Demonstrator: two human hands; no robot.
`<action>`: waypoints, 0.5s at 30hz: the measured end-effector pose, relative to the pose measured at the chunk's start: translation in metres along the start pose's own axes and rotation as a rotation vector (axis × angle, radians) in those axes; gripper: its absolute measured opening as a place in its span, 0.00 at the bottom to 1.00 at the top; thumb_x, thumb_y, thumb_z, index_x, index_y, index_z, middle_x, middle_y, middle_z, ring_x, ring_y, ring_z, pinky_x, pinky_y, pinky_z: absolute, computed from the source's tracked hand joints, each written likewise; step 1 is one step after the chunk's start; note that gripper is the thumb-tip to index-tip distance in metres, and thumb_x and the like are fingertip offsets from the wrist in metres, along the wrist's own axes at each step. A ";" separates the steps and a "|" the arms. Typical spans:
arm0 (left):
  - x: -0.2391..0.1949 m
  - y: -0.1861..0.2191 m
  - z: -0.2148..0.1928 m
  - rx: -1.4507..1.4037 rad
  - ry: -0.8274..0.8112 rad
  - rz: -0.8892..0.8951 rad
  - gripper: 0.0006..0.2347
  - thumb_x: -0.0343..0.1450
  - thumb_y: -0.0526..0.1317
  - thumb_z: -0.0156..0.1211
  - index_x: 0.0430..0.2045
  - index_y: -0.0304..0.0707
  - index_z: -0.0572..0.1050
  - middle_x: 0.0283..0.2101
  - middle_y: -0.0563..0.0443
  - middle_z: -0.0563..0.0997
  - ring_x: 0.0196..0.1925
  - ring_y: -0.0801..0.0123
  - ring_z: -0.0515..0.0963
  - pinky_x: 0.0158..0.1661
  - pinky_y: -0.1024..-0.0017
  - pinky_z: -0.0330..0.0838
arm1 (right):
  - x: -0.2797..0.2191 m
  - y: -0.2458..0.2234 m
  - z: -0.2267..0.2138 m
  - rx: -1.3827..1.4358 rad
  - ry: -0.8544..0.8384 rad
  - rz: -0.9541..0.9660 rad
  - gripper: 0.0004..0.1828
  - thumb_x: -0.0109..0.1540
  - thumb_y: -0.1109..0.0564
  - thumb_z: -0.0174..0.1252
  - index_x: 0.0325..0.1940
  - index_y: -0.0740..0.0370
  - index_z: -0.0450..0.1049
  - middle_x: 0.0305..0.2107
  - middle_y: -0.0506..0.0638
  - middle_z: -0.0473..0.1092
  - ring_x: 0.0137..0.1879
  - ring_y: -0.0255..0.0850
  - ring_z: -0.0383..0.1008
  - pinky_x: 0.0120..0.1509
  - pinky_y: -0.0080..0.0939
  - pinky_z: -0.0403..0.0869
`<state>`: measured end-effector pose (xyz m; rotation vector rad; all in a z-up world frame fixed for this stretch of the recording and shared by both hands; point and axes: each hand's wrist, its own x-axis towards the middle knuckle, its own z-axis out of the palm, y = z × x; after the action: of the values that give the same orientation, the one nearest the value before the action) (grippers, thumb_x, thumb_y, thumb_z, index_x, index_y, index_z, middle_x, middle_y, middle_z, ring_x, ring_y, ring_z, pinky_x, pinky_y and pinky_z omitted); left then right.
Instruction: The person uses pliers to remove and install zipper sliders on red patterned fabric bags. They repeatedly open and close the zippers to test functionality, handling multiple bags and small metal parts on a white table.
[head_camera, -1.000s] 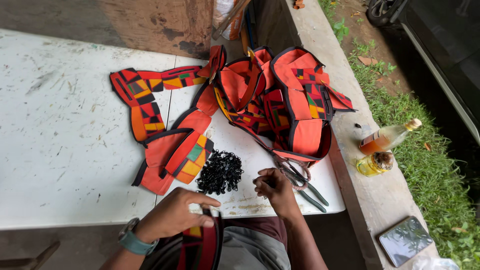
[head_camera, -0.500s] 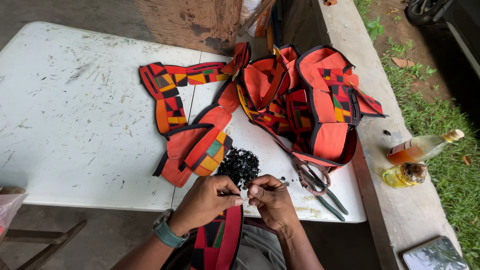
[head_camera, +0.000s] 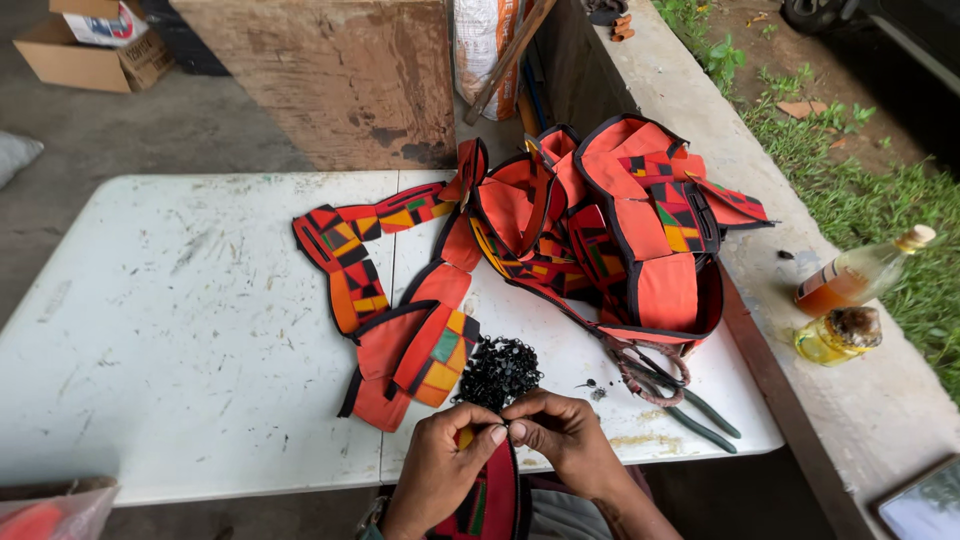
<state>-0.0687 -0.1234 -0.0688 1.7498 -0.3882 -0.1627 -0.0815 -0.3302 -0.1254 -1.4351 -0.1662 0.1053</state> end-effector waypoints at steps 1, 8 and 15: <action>0.000 0.000 -0.002 0.001 -0.006 -0.007 0.07 0.70 0.38 0.66 0.32 0.29 0.80 0.27 0.49 0.84 0.30 0.75 0.80 0.32 0.75 0.75 | 0.001 0.001 0.001 0.089 0.024 0.046 0.09 0.62 0.61 0.66 0.44 0.69 0.82 0.32 0.52 0.78 0.37 0.36 0.76 0.44 0.37 0.77; 0.003 -0.002 -0.005 0.001 -0.141 -0.076 0.06 0.69 0.37 0.65 0.33 0.31 0.82 0.29 0.51 0.85 0.31 0.76 0.82 0.34 0.75 0.77 | 0.002 0.002 -0.006 0.518 0.082 0.315 0.09 0.60 0.64 0.63 0.44 0.69 0.79 0.32 0.54 0.78 0.37 0.40 0.80 0.44 0.41 0.80; 0.004 -0.001 -0.004 0.027 -0.075 0.012 0.06 0.69 0.37 0.65 0.31 0.31 0.80 0.30 0.51 0.83 0.30 0.75 0.81 0.32 0.74 0.77 | -0.002 -0.009 -0.007 0.287 0.003 0.185 0.08 0.61 0.66 0.64 0.44 0.71 0.80 0.33 0.55 0.78 0.38 0.39 0.79 0.46 0.41 0.80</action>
<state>-0.0636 -0.1211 -0.0687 1.7718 -0.4569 -0.2157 -0.0821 -0.3388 -0.1170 -1.1620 -0.0144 0.2680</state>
